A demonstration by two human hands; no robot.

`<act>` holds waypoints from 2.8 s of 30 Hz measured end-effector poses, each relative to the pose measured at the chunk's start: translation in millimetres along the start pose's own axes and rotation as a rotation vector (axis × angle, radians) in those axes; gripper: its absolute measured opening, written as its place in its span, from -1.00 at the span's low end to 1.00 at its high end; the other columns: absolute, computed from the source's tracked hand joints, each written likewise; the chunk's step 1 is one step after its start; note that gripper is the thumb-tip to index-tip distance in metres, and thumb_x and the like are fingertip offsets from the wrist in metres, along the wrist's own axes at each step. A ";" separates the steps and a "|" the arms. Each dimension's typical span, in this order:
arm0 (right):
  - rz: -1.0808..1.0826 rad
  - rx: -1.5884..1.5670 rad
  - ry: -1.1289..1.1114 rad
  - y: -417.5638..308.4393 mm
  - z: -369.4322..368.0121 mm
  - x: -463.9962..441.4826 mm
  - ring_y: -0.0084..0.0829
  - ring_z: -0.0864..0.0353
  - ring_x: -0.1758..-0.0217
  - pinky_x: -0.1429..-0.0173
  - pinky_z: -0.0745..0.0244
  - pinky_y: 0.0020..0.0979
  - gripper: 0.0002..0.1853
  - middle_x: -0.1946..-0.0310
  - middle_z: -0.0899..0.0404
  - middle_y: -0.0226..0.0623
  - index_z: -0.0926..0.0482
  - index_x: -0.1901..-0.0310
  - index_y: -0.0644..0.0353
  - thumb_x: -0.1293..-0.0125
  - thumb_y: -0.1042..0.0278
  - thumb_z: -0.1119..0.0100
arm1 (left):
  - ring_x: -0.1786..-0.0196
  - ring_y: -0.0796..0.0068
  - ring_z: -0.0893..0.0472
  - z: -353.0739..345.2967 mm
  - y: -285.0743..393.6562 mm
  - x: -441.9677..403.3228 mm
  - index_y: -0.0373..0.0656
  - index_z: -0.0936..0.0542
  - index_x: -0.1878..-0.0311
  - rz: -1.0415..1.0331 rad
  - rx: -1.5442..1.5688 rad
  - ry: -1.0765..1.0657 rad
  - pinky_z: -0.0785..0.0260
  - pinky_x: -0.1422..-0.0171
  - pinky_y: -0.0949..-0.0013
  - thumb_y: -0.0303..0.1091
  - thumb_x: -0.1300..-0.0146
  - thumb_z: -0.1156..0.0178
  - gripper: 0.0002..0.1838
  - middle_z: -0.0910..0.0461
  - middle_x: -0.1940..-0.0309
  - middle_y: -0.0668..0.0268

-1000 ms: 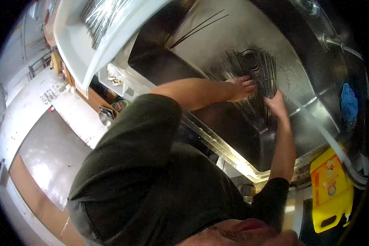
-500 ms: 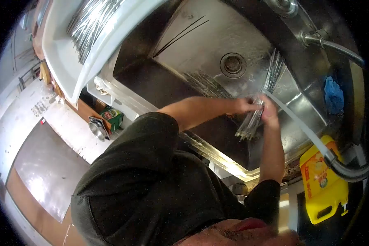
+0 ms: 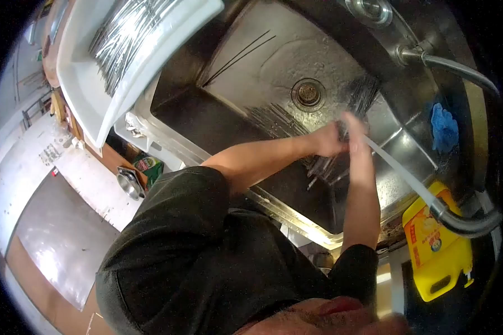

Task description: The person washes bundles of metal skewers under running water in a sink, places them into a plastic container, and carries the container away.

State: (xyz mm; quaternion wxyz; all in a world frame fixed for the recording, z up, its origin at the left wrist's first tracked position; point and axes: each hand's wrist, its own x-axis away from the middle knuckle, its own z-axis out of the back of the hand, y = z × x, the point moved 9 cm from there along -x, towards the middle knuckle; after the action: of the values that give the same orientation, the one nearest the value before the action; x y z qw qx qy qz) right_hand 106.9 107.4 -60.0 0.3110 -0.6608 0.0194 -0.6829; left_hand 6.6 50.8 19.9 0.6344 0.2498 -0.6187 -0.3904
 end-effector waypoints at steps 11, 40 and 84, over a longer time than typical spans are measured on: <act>-0.052 -0.427 0.167 1.0 12.1 9.9 -0.31 -0.42 -0.07 -0.04 -0.39 -0.31 -0.47 -0.02 -0.45 -0.18 -0.42 -0.06 0.37 -0.09 0.27 -0.32 | 0.38 0.30 -0.57 -19.3 -39.9 2.8 -0.52 -0.53 0.17 0.487 0.664 -0.104 -0.44 0.31 0.28 -0.31 0.17 -0.40 -0.48 -0.59 0.31 0.08; 0.093 -0.570 0.116 30.8 25.0 -16.3 -0.29 -0.10 -0.36 -0.39 0.09 -0.27 -0.34 -0.27 -0.22 -0.14 -0.27 -0.24 0.29 -0.21 0.05 -0.14 | 0.47 0.32 -0.51 1.3 -37.8 2.6 -0.41 -0.59 0.30 0.336 0.334 -0.111 -0.38 0.35 0.31 -0.13 0.00 -0.25 -0.57 -0.57 0.47 0.09; 0.206 -0.397 0.195 10.4 26.1 -11.0 -0.22 -0.37 -0.11 -0.16 -0.26 -0.25 -0.34 -0.11 -0.39 -0.11 -0.25 -0.21 0.35 -0.16 0.18 -0.23 | 0.21 0.42 -0.50 -20.9 -48.9 -13.5 -0.36 -0.42 -0.05 0.206 0.869 -0.205 -0.37 0.15 0.33 -0.10 -0.13 -0.25 -0.43 -0.55 0.18 0.19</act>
State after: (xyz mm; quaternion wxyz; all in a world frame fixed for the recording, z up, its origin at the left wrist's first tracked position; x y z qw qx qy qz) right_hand 134.1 113.9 -71.0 0.2397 -0.6345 0.2502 -0.6909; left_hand 18.9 30.2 -29.5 0.4417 0.3901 -0.8062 -0.0522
